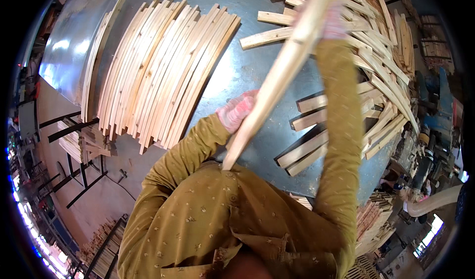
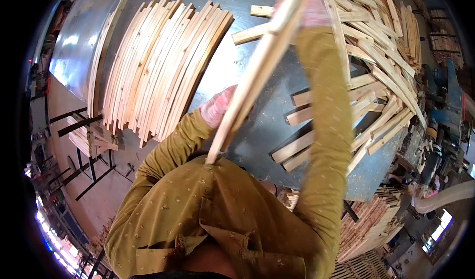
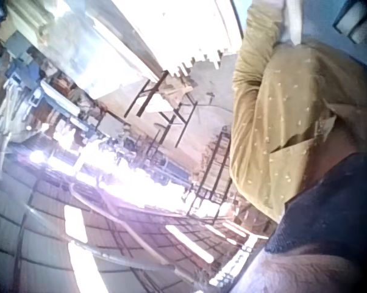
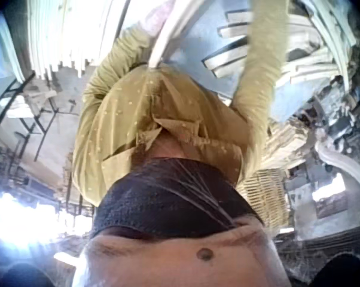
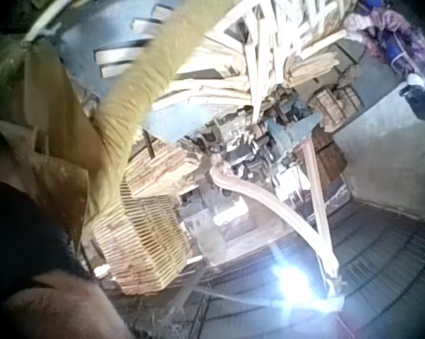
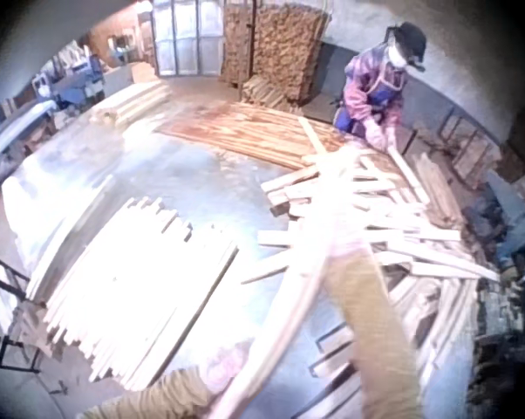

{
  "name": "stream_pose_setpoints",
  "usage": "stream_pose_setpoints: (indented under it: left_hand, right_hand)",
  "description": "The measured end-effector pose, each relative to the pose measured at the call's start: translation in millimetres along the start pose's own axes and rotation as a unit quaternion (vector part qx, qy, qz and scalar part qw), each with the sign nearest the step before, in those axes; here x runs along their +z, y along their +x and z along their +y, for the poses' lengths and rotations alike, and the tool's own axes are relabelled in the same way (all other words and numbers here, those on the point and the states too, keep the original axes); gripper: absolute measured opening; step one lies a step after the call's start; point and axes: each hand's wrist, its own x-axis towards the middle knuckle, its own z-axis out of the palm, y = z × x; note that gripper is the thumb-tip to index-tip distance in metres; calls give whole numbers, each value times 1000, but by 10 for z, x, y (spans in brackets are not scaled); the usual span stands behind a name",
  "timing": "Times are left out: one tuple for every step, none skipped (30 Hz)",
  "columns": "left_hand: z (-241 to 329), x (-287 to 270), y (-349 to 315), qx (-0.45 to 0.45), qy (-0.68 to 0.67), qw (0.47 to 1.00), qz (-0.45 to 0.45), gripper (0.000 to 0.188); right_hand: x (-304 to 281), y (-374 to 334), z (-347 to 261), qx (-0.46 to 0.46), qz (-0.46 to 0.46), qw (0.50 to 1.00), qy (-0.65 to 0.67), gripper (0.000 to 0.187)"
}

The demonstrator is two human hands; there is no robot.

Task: The person picks up thin wooden strips from a pile on a metal table and stacks them into a neat pile. The person repeatedly picks up strips, aligns them, and places them onto the growing stack.

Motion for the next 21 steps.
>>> stream_pose_setpoints:
  left_hand:
    - [-71, -122, -46, -77, -155, 983, -65, 86]
    - [19, -32, -90, -90, -226, 968, -61, 66]
    - [-14, -94, -155, -96, -171, 980, -8, 65]
    - [-38, -203, -249, -100, -115, 987, 51, 64]
    - [-78, -367, -319, -106, -56, 987, 107, 63]
    - [-151, -570, -351, -88, -57, 993, 62, 65]
    - [-268, -710, -424, -49, -108, 992, 52, 66]
    - [-281, -667, -384, -12, -160, 987, 30, 68]
    - [-279, -635, -345, 26, -211, 977, 8, 72]
    - [-216, -659, -301, -76, -207, 971, 96, 89]
    - [-108, -527, -241, -110, -220, 956, 158, 102]
    - [-13, -439, -231, -96, -238, 953, 160, 103]
    - [42, -394, -207, -84, -255, 950, 161, 105]
    - [47, -433, -179, -100, -194, 965, 142, 103]
    - [0, -530, -159, -115, -133, 977, 121, 101]
    - [-79, -644, -137, -131, -71, 984, 99, 99]
    - [-297, -715, -189, -145, -36, 983, 107, 86]
    - [-305, -604, -147, -174, 81, 975, 109, 79]
    - [-256, -476, -130, -200, 198, 952, 117, 74]
    - [-138, -318, -78, -219, 281, 917, 180, 71]
    - [14, -150, -82, -238, 356, 868, 252, 69]
  right_hand:
    - [65, 142, 336, 50, 6, 998, 26, 52]
    - [-2, 191, 614, 85, 31, 995, 44, 54]
    - [-39, 203, 885, 116, 51, 990, 61, 56]
    - [-21, 198, 1134, 140, 66, 985, 71, 58]
    - [3, 180, 1323, 152, 85, 982, 73, 60]
    - [124, 107, 1449, 155, 93, 981, 67, 62]
    - [245, 70, 1532, 151, 100, 982, 58, 60]
    - [307, -2, 1550, 141, 116, 982, 47, 59]
    - [335, -50, 1550, 130, 132, 982, 35, 59]
    - [219, 12, 1643, 128, 84, 984, 90, 60]
    - [202, -2, 1559, 130, 116, 983, 56, 61]
    - [283, -38, 1423, 133, 141, 981, 25, 62]
    - [329, -67, 1337, 135, 167, 977, -5, 63]
    - [352, -69, 1300, 138, 167, 976, -20, 63]
    - [388, -22, 1319, 153, 166, 974, -30, 61]
    - [438, 50, 1406, 168, 165, 971, -39, 58]
    - [498, 151, 1481, 179, 162, 969, -54, 56]
    - [488, 323, 1718, 108, 142, 947, -266, 55]
    - [472, 399, 1764, 46, 102, 904, -412, 56]
    - [413, 465, 1792, -24, 89, 830, -551, 56]
    - [395, 381, 1744, -80, 54, 770, -630, 58]
